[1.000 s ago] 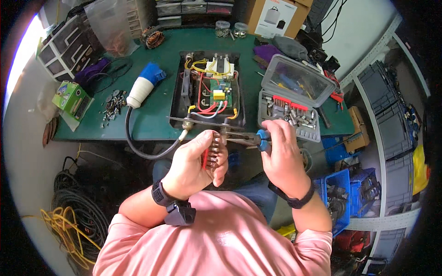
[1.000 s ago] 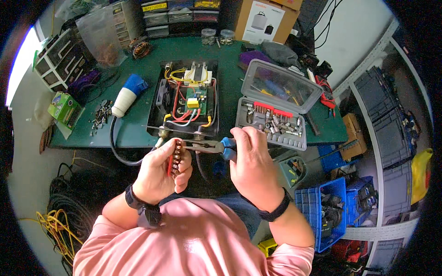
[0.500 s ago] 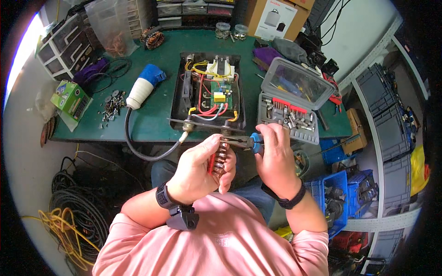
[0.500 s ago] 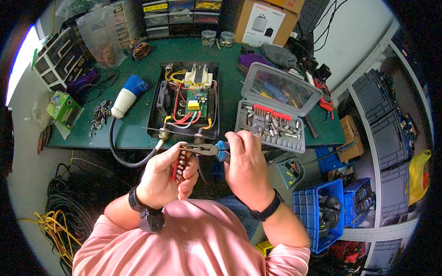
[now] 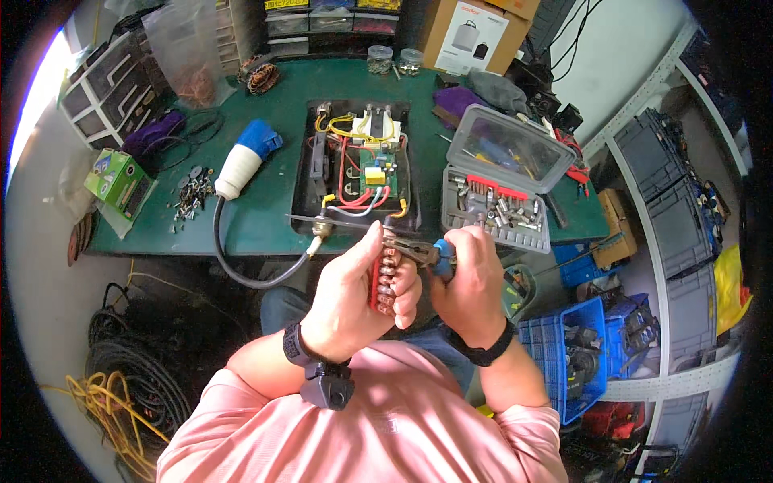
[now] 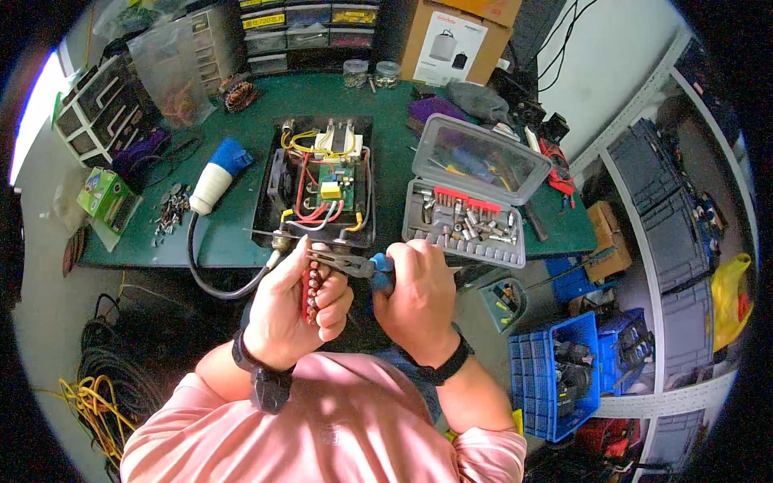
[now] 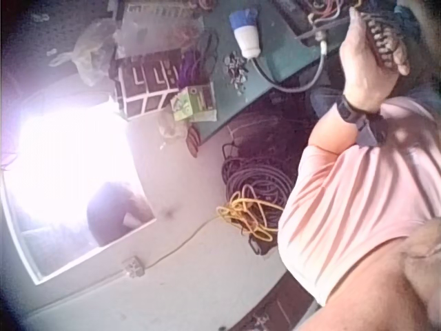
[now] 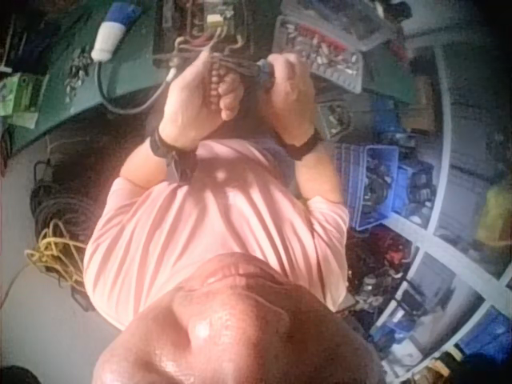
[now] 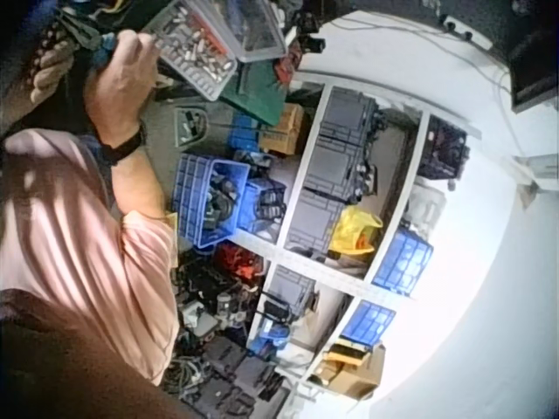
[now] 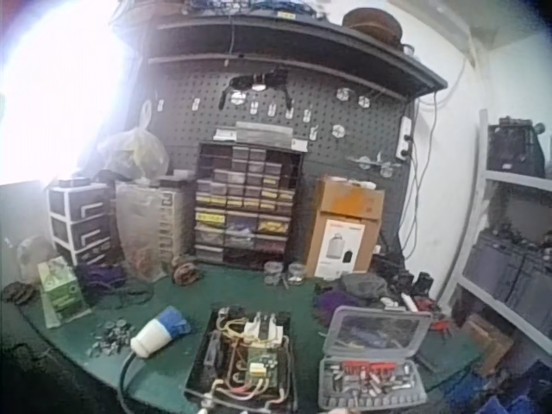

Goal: The person works on an open electronic control box, stripping a red wire with pliers and then using a screwdriver to tighten connections on the internal circuit board. They manipulate several wires and components within the housing throughout the process.

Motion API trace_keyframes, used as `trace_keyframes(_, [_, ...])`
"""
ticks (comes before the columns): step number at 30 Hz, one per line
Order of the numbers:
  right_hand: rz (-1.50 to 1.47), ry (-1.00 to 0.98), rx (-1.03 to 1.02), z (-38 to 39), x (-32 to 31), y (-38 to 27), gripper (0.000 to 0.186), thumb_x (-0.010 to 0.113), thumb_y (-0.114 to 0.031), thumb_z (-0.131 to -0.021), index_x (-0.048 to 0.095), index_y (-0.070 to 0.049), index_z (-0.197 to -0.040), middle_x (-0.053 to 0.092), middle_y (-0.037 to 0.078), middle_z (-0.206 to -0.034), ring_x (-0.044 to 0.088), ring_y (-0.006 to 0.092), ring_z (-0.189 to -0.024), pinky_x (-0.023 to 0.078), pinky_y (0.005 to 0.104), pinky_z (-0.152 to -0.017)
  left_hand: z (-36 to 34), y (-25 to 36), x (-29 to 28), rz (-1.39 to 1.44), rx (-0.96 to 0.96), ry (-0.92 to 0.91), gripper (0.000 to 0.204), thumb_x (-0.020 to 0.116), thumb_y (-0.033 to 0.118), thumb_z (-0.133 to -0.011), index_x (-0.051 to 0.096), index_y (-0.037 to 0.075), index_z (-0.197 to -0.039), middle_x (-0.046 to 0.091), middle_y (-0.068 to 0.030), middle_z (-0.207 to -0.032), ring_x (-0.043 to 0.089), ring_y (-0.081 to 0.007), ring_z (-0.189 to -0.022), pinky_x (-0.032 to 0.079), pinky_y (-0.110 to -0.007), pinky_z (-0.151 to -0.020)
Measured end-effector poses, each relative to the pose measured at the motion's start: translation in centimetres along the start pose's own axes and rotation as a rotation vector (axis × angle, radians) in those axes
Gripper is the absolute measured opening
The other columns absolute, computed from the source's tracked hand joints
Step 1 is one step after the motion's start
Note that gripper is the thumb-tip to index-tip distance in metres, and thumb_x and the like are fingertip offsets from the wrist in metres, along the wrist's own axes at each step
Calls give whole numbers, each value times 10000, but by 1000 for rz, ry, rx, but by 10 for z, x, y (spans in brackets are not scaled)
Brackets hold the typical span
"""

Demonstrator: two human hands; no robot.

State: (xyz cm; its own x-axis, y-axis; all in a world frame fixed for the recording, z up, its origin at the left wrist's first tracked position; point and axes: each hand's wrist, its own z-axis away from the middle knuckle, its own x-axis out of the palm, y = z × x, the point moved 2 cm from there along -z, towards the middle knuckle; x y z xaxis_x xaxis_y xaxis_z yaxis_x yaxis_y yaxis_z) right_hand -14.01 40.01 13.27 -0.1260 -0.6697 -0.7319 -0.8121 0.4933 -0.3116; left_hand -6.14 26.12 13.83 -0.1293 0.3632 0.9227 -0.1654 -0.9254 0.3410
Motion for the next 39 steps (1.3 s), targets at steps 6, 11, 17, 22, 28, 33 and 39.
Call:
trace_keyframes(6, [-74, 112, 11, 5, 11, 8, 397, 698, -21, -645, 527, -56, -1003, 542, 155, -931, 543, 376, -861, 452, 464, -733, -3, -5, 11, -14, 35, 48, 509, 352, 511, -1023, 473, 91, -761, 409, -35, -594, 425, -178, -469, 367, -312, -389])
trace_keyframes(11, [-19, 160, -3, 5, 7, 11, 381, 686, -20, -641, 528, -57, -986, 544, 157, -928, 542, 380, -865, 451, 463, -733, -7, -5, -1, -5, -6, -11, 471, 378, 508, -1018, 480, 108, -790, 417, -36, -599, 440, -187, -478, 371, -324, -405])
trace_keyframes(17, [-30, 138, -3, 2, 2, 7, 383, 677, -14, -642, 528, -60, -991, 541, 151, -924, 543, 366, -864, 444, 447, -723, -11, -7, -10, -29, 52, -79, 468, 410, 506, -1012, 468, 111, -769, 413, -40, -591, 405, -177, -466, 355, -322, -428])
trace_keyframes(22, [34, 192, -48, 0, 2, 9, 375, 680, -10, -650, 525, -64, -987, 530, 144, -911, 537, 361, -850, 437, 445, -716, -9, -4, -8, -24, -40, -150, 478, 341, 511, -1024, 470, 116, -789, 336, -13, -578, 315, -148, -434, 277, -280, -374])
trace_keyframes(28, [156, 153, 7, -7, -15, 11, 378, 726, -51, -673, 528, -67, -995, 525, 140, -942, 535, 359, -870, 436, 445, -729, -7, 8, -4, -489, 421, -13, 466, 353, 456, -1034, 521, 45, -1176, 508, -71, -695, 424, -152, -461, 344, -279, -397])
trace_keyframes(33, [163, 65, 70, -13, -22, 6, 391, 747, -71, -691, 529, -65, -1015, 516, 137, -957, 535, 360, -913, 454, 443, -756, -2, 4, -11, -856, 726, -36, 913, 755, -26, -725, 256, -5, -1490, 514, -170, -1313, 559, -262, -1173, 480, -356, -956])
trace_keyframes(39, [220, -34, 104, -14, -25, -5, 388, 728, -73, -712, 517, -63, -1038, 515, 130, -987, 544, 349, -937, 505, 439, -753, -10, 10, -15, -1669, 1277, 293, 625, 718, 9, -785, 482, -9, -1364, 637, -184, -1120, 634, -295, -1016, 503, -368, -854])
